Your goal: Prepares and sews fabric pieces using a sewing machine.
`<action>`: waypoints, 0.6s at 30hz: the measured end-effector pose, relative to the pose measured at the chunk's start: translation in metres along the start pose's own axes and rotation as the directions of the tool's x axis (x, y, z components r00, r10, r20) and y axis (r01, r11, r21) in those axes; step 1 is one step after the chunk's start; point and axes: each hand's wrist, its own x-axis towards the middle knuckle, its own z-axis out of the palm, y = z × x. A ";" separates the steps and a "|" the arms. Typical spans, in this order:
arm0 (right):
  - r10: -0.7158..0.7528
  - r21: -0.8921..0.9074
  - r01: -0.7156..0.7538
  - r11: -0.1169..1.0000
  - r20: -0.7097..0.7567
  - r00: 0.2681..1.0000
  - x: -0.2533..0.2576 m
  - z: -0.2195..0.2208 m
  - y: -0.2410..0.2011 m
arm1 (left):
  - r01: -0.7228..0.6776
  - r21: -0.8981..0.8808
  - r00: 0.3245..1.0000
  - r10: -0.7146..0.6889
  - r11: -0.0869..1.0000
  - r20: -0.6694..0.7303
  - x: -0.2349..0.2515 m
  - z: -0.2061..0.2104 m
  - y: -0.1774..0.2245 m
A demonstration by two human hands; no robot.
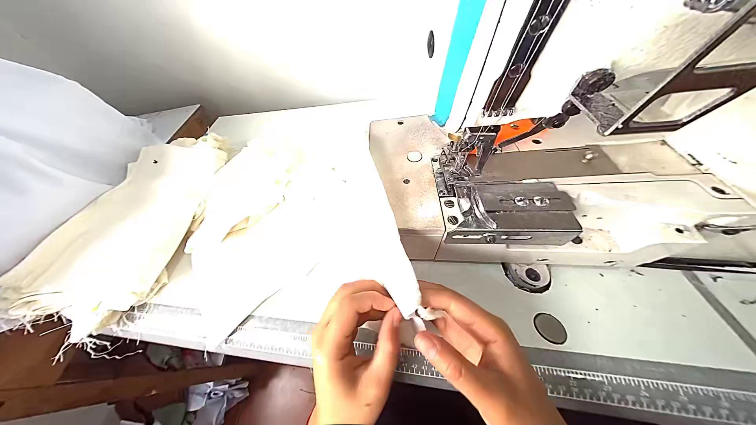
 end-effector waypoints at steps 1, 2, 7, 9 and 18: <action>-0.029 -0.020 0.030 0.999 0.031 0.999 -0.001 0.000 0.001 | -0.005 0.016 1.000 0.004 1.000 0.017 0.000 0.002 -0.001; -0.060 -0.043 0.062 0.997 0.056 0.997 -0.002 0.000 0.002 | -0.006 0.044 1.000 0.005 0.999 0.029 -0.001 0.003 -0.001; -0.087 -0.069 0.089 0.994 0.037 0.996 -0.003 0.002 0.000 | 0.005 -0.017 0.999 -0.006 1.000 -0.054 -0.003 0.008 0.002; -0.066 -0.132 0.065 0.989 0.001 0.998 -0.001 0.004 0.005 | 0.017 -0.076 0.999 -0.020 0.997 -0.031 -0.004 0.007 0.000; -0.150 -0.544 0.087 0.834 -0.071 0.986 0.006 0.011 0.015 | -0.085 0.253 0.996 0.072 0.964 0.060 -0.002 -0.005 0.014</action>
